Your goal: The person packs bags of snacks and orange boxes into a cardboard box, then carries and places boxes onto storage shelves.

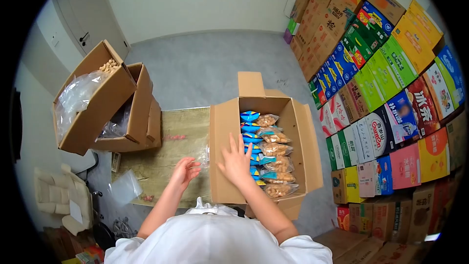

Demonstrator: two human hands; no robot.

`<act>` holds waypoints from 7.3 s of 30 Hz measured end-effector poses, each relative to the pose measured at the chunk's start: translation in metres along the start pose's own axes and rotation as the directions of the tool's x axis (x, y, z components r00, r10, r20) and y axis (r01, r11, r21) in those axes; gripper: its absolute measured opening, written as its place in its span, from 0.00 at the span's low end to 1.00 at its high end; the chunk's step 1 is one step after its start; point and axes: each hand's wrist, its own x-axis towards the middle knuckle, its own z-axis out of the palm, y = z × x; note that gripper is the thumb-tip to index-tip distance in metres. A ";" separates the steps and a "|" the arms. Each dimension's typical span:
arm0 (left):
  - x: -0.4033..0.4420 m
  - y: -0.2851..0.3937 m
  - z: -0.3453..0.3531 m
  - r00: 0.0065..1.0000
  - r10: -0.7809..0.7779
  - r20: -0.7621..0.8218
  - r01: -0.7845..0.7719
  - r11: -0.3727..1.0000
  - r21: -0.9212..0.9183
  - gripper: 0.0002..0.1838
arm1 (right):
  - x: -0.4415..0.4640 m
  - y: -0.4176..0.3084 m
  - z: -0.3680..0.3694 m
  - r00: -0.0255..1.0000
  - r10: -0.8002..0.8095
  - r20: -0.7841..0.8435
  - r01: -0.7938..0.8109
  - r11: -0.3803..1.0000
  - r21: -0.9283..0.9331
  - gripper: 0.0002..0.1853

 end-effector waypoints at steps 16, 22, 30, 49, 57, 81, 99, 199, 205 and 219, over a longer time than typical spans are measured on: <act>0.152 -0.096 -0.038 0.974 -0.032 -0.224 0.141 0.860 0.490 0.13 | 0.006 0.009 0.034 0.903 0.400 0.154 -0.393 0.916 -0.075 0.24; 0.168 -0.100 -0.021 0.868 -0.414 -0.274 0.496 0.749 0.440 0.08 | 0.003 0.010 0.036 0.910 0.400 0.108 -0.396 0.916 -0.060 0.25; 0.159 -0.086 -0.049 0.988 -0.046 -0.147 0.078 0.973 0.217 0.05 | 0.001 0.014 0.035 0.934 0.344 0.101 -0.344 0.939 -0.021 0.24; -0.035 0.077 0.054 0.877 0.279 0.392 -0.155 0.935 -0.318 0.01 | -0.001 -0.031 -0.014 0.889 -0.181 -0.421 0.299 0.925 0.234 0.41; -0.034 0.040 0.090 0.822 0.262 0.505 -0.174 0.961 -0.216 0.10 | -0.002 0.027 -0.044 0.769 -0.208 -0.604 0.313 0.947 0.073 0.32; -0.067 -0.001 0.044 0.972 0.125 0.198 -0.134 0.991 0.031 0.07 | 0.081 0.225 0.021 0.779 0.306 0.546 -0.271 0.951 -0.146 0.34; -0.013 -0.013 0.017 0.994 0.091 0.054 -0.094 0.994 0.049 0.06 | 0.013 0.013 0.005 0.984 0.176 -0.024 -0.166 0.959 0.229 0.36; -0.050 0.019 0.052 0.971 0.195 0.137 -0.223 0.949 0.225 0.08 | 0.116 0.221 0.041 0.920 0.393 0.006 -0.383 0.901 -0.203 0.22; -0.018 0.016 0.025 0.977 0.194 0.092 -0.211 0.947 0.240 0.08 | 0.074 0.128 0.010 0.956 0.244 -0.160 -0.237 0.969 0.063 0.29; 0.131 -0.021 0.006 0.989 0.137 0.050 -0.143 0.850 0.507 0.09 | 0.017 0.032 0.032 0.933 0.287 0.217 -0.314 0.944 0.100 0.28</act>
